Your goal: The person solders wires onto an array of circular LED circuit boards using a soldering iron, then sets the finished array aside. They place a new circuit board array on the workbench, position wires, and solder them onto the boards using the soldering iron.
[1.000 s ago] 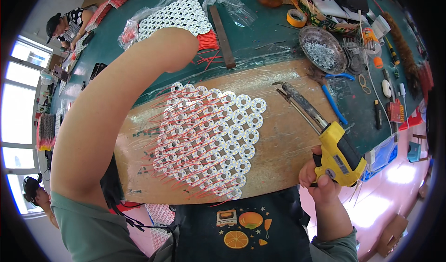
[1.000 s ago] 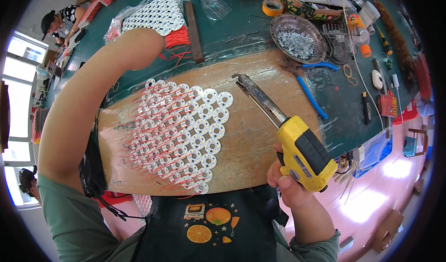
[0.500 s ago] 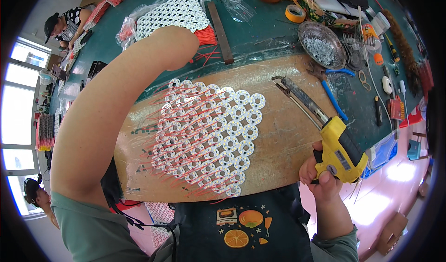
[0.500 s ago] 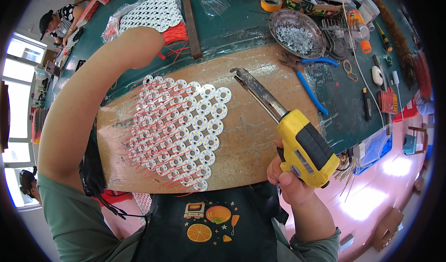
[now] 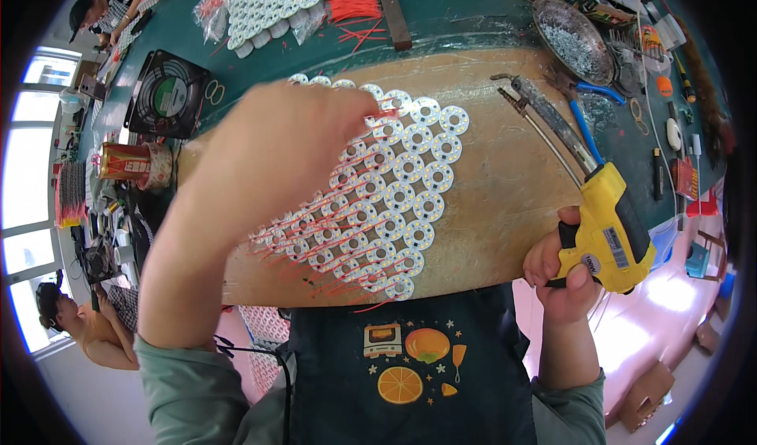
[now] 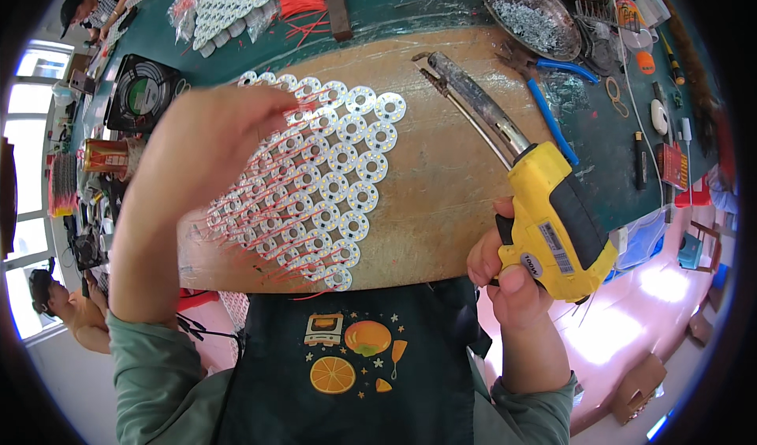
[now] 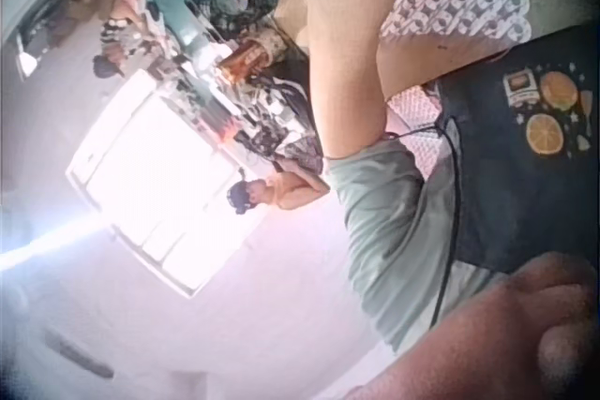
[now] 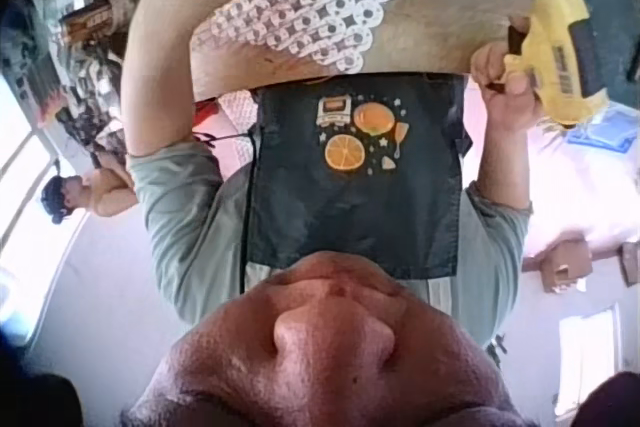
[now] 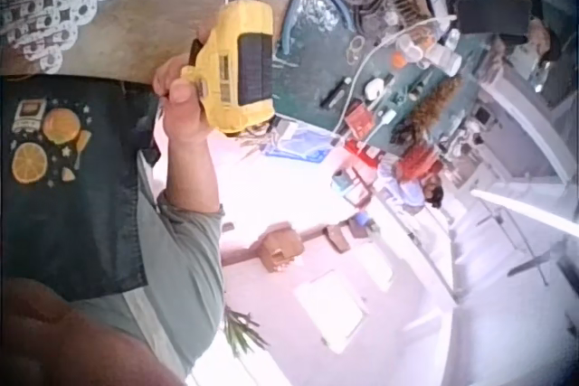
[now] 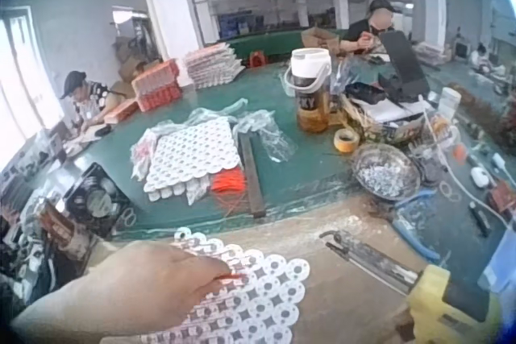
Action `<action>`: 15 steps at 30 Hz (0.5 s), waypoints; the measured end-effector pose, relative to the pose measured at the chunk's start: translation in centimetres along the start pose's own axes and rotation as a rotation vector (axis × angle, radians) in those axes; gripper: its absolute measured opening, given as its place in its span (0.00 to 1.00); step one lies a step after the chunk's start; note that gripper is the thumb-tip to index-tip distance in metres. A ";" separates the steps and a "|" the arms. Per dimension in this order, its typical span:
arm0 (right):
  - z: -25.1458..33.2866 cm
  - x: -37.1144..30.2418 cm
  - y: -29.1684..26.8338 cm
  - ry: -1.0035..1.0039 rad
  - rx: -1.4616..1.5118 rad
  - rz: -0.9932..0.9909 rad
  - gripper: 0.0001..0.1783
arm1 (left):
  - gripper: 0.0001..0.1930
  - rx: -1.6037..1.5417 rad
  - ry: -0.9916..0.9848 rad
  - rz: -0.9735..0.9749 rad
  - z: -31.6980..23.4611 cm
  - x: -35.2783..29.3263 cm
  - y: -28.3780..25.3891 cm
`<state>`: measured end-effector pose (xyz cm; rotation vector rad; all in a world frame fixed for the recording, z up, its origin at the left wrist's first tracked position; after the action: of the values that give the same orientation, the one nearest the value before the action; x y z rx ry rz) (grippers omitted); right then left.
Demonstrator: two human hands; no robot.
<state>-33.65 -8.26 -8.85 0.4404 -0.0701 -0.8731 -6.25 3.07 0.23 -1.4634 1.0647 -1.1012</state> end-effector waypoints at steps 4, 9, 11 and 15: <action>-0.1 -1.1 0.0 -0.025 -0.069 -0.031 0.47 | 0.06 -0.165 -0.015 -0.119 -3.7 -5.1 1.3; -1.4 -6.0 -0.1 0.184 -0.044 0.109 0.37 | 0.14 -0.352 -0.037 -0.176 -5.0 -8.1 2.4; -1.6 -7.2 -0.1 0.253 -0.177 0.232 0.26 | 0.16 -0.337 -0.030 -0.210 -4.9 -9.4 3.6; -2.7 -8.4 0.1 0.065 -0.421 0.454 0.21 | 0.17 -0.320 0.000 -0.282 -5.3 -10.2 4.5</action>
<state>-38.38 -0.90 -10.29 0.0492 0.0725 -0.4076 -13.91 11.35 -4.79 -1.9133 1.0942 -1.1615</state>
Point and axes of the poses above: each hand's wrist, its own x-axis towards the middle knuckle, its own y-axis out of the palm, z = x × y, the point moved 5 cm from there along x, towards the middle knuckle, and after that the axes turned 8 degrees about -z, right-handed, at the moved point
